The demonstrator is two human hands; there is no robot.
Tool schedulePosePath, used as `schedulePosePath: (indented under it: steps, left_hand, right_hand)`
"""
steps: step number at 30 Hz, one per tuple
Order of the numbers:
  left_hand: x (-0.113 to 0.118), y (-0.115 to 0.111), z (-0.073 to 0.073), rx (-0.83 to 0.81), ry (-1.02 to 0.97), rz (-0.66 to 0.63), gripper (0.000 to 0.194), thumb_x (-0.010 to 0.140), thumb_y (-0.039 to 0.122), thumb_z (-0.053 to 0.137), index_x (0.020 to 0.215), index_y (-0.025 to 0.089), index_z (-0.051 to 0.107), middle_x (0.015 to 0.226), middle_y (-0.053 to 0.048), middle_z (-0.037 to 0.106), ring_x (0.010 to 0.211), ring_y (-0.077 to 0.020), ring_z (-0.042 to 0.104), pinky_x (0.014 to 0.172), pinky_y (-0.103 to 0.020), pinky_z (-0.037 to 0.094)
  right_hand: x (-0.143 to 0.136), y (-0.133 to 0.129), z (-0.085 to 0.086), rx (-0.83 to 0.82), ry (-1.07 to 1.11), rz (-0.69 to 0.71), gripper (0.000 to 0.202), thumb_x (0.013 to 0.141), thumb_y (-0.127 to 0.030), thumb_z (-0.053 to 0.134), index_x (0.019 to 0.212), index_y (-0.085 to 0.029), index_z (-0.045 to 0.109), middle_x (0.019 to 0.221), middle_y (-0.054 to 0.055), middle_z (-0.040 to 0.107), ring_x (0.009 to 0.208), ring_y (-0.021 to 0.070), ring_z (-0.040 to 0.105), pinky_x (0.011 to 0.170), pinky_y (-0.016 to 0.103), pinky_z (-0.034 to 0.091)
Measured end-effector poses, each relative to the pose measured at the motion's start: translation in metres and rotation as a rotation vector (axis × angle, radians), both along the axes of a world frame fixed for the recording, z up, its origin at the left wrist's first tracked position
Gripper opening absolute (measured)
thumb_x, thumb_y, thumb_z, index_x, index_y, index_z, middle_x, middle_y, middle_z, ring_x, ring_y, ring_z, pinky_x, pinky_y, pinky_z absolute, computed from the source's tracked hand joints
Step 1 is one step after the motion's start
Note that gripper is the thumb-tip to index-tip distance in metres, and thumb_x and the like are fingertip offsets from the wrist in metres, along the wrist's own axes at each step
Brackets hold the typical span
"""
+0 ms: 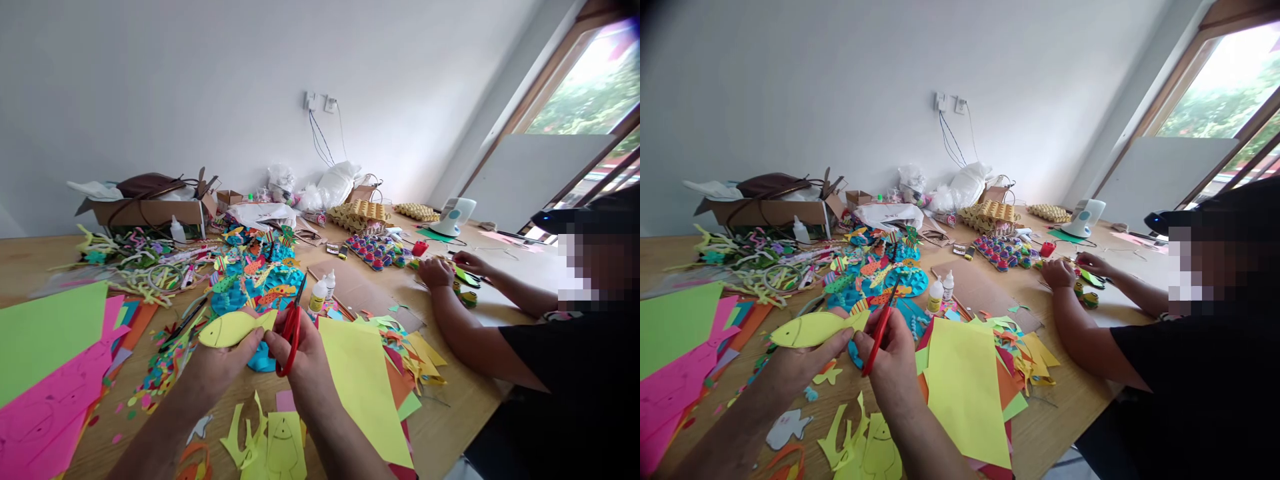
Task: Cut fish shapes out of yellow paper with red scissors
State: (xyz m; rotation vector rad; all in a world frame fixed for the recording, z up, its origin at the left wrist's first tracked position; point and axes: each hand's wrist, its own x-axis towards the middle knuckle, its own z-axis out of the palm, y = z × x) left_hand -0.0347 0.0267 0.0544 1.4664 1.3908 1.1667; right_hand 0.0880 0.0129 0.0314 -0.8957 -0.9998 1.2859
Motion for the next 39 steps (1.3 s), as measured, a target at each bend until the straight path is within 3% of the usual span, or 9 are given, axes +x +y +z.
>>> schedulePosePath:
  steps: [9, 14, 18, 23, 26, 34, 39]
  left_hand:
    - [0.003, 0.003, -0.021, 0.007, -0.056, 0.059, 0.021, 0.061, 0.044, 0.062, 0.063, 0.022, 0.062, 0.061, 0.0, 0.066, 0.062, -0.0218, 0.062, 0.055, -0.028, 0.048]
    - [-0.001, 0.003, -0.029, -0.015, -0.134, 0.103, 0.02, 0.059, 0.039, 0.071, 0.067, 0.022, 0.067, 0.071, -0.002, 0.07, 0.066, -0.0214, 0.064, 0.054, -0.025, 0.048]
    - [-0.002, 0.0, -0.025, -0.04, -0.288, 0.149, 0.026, 0.057, 0.036, 0.075, 0.077, 0.02, 0.067, 0.057, 0.003, 0.063, 0.055, -0.0166, 0.058, 0.051, -0.024, 0.046]
    - [0.0, -0.007, -0.007, -0.058, -0.461, -0.027, 0.015, 0.071, 0.031, 0.068, 0.073, 0.018, 0.061, 0.054, 0.005, 0.059, 0.052, -0.0117, 0.053, 0.053, -0.023, 0.046]
    - [0.002, -0.009, -0.003, -0.071, -0.558, -0.035, 0.014, 0.071, 0.029, 0.069, 0.072, 0.017, 0.061, 0.057, 0.005, 0.062, 0.054, -0.0119, 0.055, 0.053, -0.023, 0.048]
    - [0.007, -0.01, -0.017, -0.084, -0.702, 0.103, 0.043, 0.068, 0.026, 0.074, 0.107, 0.018, 0.059, 0.063, 0.006, 0.069, 0.06, -0.0137, 0.063, 0.06, -0.025, 0.053]
    - [0.007, -0.012, -0.018, -0.089, -0.63, 0.094, 0.028, 0.066, 0.028, 0.075, 0.09, 0.017, 0.067, 0.059, 0.005, 0.068, 0.059, -0.0161, 0.064, 0.06, -0.026, 0.052]
  right_hand:
    - [0.009, 0.0, 0.006, 0.002, -0.045, 0.017, 0.021, 0.067, -0.025, 0.066, 0.079, -0.019, 0.051, 0.065, -0.005, 0.048, 0.054, 0.0106, 0.042, 0.049, 0.021, 0.034]
    - [0.009, 0.002, 0.004, 0.031, -0.073, 0.025, 0.02, 0.067, -0.027, 0.066, 0.078, -0.019, 0.051, 0.062, -0.006, 0.047, 0.053, 0.0103, 0.039, 0.048, 0.021, 0.033]
    - [0.013, -0.004, -0.005, 0.091, -0.212, 0.024, 0.018, 0.076, -0.033, 0.061, 0.078, -0.019, 0.051, 0.065, -0.003, 0.05, 0.059, 0.0127, 0.044, 0.054, 0.023, 0.036]
    - [0.016, -0.024, -0.02, 0.114, -0.423, 0.114, 0.025, 0.085, -0.038, 0.048, 0.068, -0.02, 0.044, 0.06, -0.003, 0.043, 0.057, 0.0135, 0.041, 0.054, 0.024, 0.033]
    - [0.012, -0.034, -0.025, 0.108, -0.448, 0.189, 0.026, 0.082, -0.039, 0.048, 0.066, -0.021, 0.039, 0.058, -0.004, 0.038, 0.054, 0.0126, 0.037, 0.049, 0.024, 0.028]
    - [0.005, -0.035, -0.023, 0.091, -0.467, 0.183, 0.024, 0.085, -0.028, 0.042, 0.062, -0.021, 0.037, 0.055, -0.005, 0.035, 0.054, 0.0119, 0.036, 0.049, 0.023, 0.026]
    - [0.004, -0.034, -0.016, 0.096, -0.437, 0.153, 0.03, 0.086, -0.033, 0.043, 0.059, -0.021, 0.036, 0.053, -0.004, 0.037, 0.054, 0.0126, 0.036, 0.048, 0.023, 0.027]
